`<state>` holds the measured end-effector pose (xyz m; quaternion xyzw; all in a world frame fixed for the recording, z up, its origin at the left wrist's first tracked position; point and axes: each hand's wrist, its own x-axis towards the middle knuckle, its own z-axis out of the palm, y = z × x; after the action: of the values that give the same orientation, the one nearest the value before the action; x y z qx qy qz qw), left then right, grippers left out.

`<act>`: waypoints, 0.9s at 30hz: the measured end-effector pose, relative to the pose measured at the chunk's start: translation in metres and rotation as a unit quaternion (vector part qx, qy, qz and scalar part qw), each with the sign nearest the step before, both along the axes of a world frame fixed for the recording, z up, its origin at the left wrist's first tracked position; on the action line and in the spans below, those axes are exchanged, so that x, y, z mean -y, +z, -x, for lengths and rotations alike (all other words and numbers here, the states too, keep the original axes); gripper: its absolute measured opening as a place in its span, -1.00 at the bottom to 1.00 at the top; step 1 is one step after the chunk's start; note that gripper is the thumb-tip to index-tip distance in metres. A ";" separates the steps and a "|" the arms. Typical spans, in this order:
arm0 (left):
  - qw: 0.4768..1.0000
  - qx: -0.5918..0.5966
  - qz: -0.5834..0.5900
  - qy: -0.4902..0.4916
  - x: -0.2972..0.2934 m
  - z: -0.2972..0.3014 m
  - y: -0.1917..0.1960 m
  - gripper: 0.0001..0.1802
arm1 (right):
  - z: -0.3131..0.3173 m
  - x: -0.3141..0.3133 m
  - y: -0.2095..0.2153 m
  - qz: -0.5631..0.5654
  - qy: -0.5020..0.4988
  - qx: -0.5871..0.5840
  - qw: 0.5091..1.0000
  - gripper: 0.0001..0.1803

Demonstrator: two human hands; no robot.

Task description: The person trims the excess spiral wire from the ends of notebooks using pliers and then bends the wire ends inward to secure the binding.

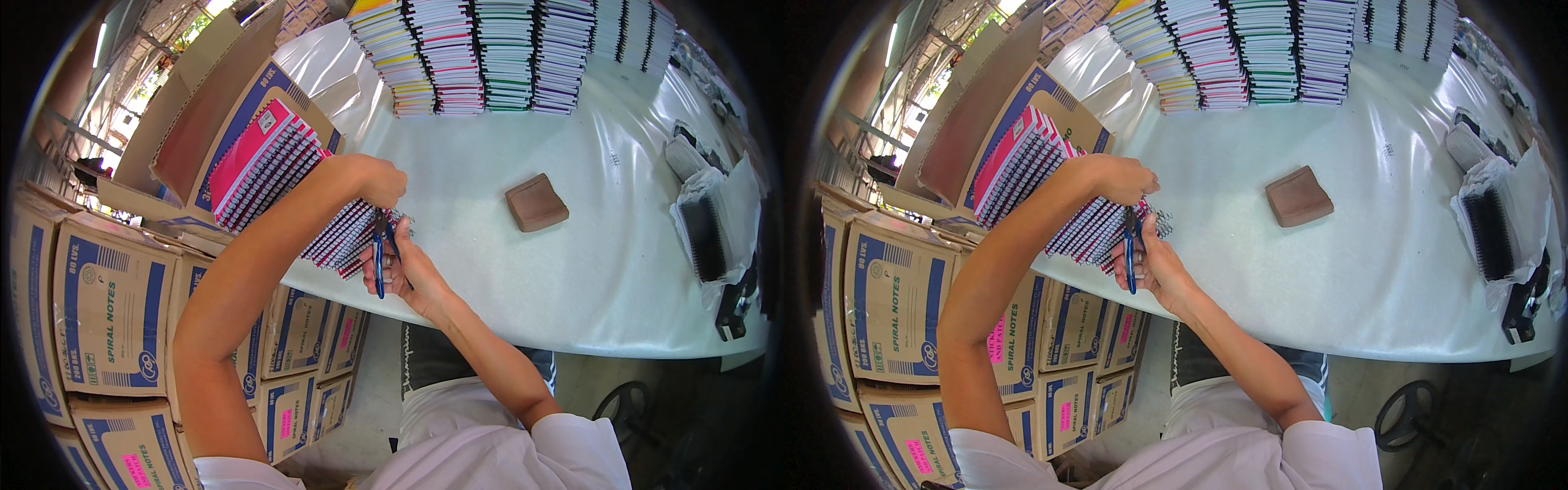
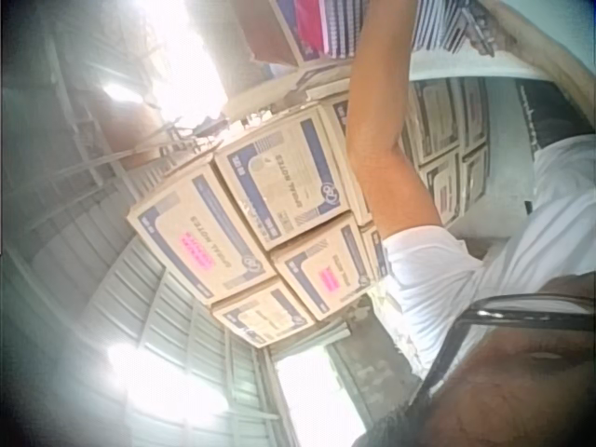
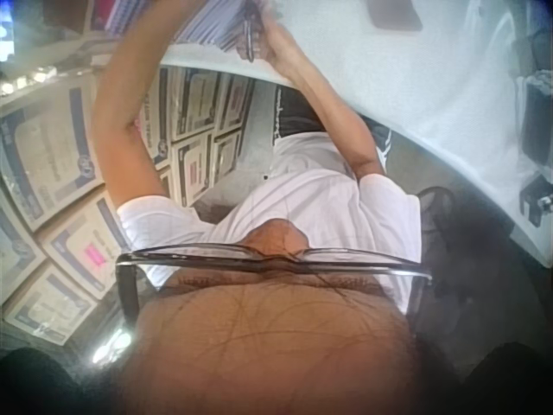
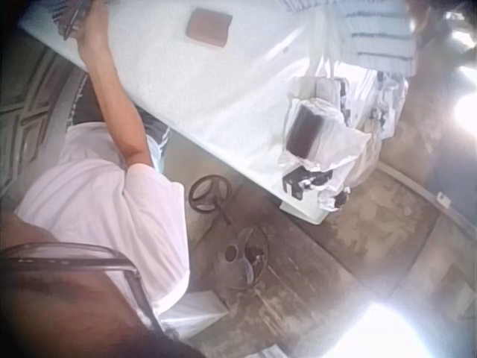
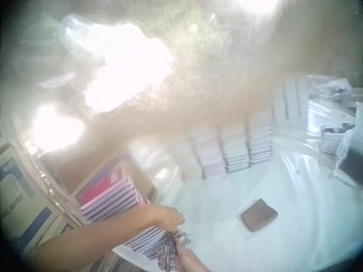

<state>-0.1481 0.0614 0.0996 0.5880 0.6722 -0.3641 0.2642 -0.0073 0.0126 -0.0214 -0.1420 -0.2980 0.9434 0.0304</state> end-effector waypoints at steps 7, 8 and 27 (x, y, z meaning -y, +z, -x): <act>1.000 -0.003 -0.007 -0.007 0.001 0.005 -0.005 -0.49 | 0.002 0.000 0.000 0.025 -0.004 0.001 1.000 -0.16; 1.000 -0.002 -0.009 -0.007 0.002 0.004 -0.002 -0.50 | 0.002 -0.002 0.000 0.034 -0.002 -0.006 0.999 -0.17; 0.997 0.041 -0.042 0.051 -0.013 0.021 -0.014 -0.65 | 0.005 -0.012 -0.008 0.001 -0.006 0.012 1.000 -0.11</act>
<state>-0.1689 0.0744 0.0852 0.5780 0.7048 -0.2970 0.2844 -0.0124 0.0249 -0.0298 -0.1552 -0.2970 0.9416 0.0326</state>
